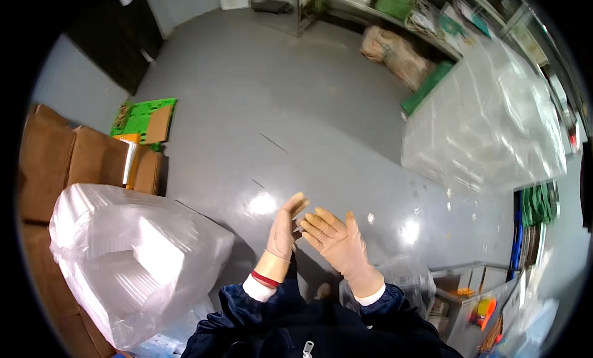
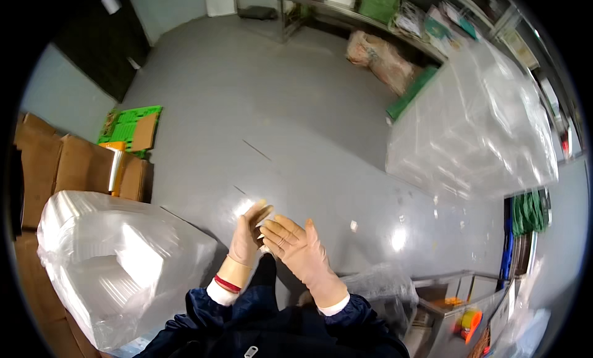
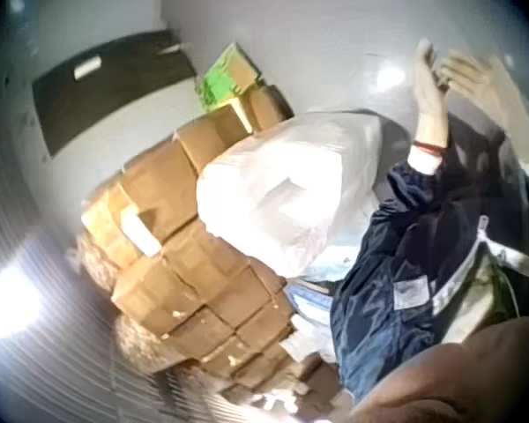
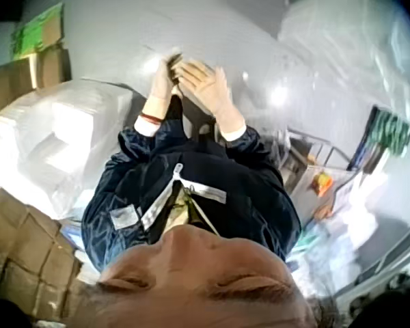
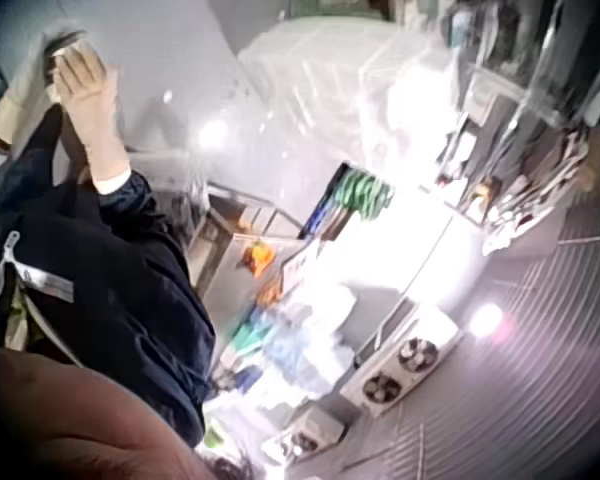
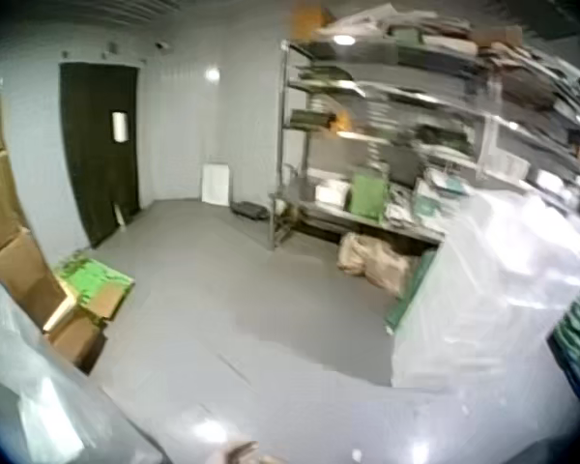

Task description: The person places round brown food items into white foam trays, separates them with paper sheets, and stacks the trays. The person then handles stacks of foam trays and plastic bags, moving them between a table and a storage area.

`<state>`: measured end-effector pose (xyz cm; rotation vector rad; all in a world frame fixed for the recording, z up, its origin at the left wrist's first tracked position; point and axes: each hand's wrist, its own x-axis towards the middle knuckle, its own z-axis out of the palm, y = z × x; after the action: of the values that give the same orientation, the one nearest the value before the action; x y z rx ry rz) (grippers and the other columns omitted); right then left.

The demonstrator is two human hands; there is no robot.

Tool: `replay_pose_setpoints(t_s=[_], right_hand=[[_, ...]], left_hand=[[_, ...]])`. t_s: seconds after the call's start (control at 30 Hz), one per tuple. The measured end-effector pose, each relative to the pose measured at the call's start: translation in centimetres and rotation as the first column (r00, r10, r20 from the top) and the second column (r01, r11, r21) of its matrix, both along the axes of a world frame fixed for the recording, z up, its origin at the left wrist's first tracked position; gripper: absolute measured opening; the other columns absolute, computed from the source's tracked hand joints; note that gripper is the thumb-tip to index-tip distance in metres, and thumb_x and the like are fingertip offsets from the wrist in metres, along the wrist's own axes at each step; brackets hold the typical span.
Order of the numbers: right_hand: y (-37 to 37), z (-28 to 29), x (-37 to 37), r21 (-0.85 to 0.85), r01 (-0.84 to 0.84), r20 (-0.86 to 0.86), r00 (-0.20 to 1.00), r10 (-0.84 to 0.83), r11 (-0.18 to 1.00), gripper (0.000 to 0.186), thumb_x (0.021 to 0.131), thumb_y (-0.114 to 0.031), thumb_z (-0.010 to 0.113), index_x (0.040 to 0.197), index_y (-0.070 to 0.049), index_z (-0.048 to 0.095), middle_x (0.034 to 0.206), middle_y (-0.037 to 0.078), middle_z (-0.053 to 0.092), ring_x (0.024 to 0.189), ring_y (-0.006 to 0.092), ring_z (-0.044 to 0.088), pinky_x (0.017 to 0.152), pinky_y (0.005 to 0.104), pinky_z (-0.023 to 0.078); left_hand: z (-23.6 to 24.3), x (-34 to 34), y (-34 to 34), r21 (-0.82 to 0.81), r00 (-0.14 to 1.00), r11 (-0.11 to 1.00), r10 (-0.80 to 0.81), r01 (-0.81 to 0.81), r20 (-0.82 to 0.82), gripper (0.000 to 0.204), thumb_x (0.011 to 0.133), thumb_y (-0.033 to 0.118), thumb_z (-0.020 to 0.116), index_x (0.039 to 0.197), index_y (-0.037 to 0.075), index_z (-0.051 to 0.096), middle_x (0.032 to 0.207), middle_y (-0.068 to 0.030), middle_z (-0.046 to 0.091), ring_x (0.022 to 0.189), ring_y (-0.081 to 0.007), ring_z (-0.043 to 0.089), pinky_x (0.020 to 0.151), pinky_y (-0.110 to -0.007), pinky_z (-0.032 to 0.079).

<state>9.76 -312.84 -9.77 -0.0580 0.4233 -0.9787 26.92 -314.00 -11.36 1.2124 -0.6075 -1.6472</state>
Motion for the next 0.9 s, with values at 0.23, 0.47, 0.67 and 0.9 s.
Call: replay_pose_setpoints(t_s=[0.23,0.47,0.67,0.9], right_hand=[[-14.5,2.9,16.8,-0.385,-0.423,-0.391,0.88,0.27,0.82,0.072,0.11,-0.053,0.03,0.162,-0.003,0.03,0.163,0.017,0.038,0.151,0.0293,0.034,0.123,0.0421,0.029],[-25.7,7.9,23.7,-0.573,-0.651,-0.7,0.705,0.116,0.497,0.067,0.098,-0.004,0.06,0.159,0.0,0.032,0.16,0.018,0.042,0.148,0.0306,0.042,0.121,0.0388,0.034],[-36.9,13.0,26.3,-0.563,-0.555,-0.34,0.831,0.441,0.612,0.063,0.106,-0.017,0.052,0.161,0.001,0.028,0.164,0.015,0.036,0.153,0.0278,0.033,0.125,0.0398,0.028],[-51.5,16.0,24.0,-0.575,-0.53,-0.019,0.77,0.637,0.623,0.069,0.11,-0.033,0.047,0.162,0.005,0.021,0.162,0.016,0.036,0.153,0.025,0.031,0.126,0.0354,0.023]], left_hand=[[6.5,12.0,-12.2,-0.227,0.706,0.916,0.4,-0.332,0.584,0.039,0.104,0.035,0.066,0.085,0.0,0.066,0.068,-0.0014,0.054,0.068,-0.0085,0.047,0.059,-0.029,0.044],[9.8,19.5,-21.0,-0.333,0.523,0.79,0.597,-0.514,0.608,0.038,0.106,0.032,0.064,0.085,0.0,0.064,0.066,-0.0004,0.049,0.066,-0.0081,0.043,0.058,-0.029,0.042],[12.5,21.9,-32.2,-0.598,0.261,0.637,0.759,-0.487,0.596,0.025,0.104,0.026,0.067,0.096,0.003,0.07,0.065,-0.0113,0.057,0.058,-0.0147,0.053,0.058,-0.031,0.048],[14.9,24.5,-48.0,-0.704,0.06,0.561,0.798,-0.435,0.599,0.028,0.101,0.034,0.07,0.097,0.006,0.073,0.073,-0.0135,0.068,0.062,-0.0218,0.064,0.065,-0.033,0.053]])
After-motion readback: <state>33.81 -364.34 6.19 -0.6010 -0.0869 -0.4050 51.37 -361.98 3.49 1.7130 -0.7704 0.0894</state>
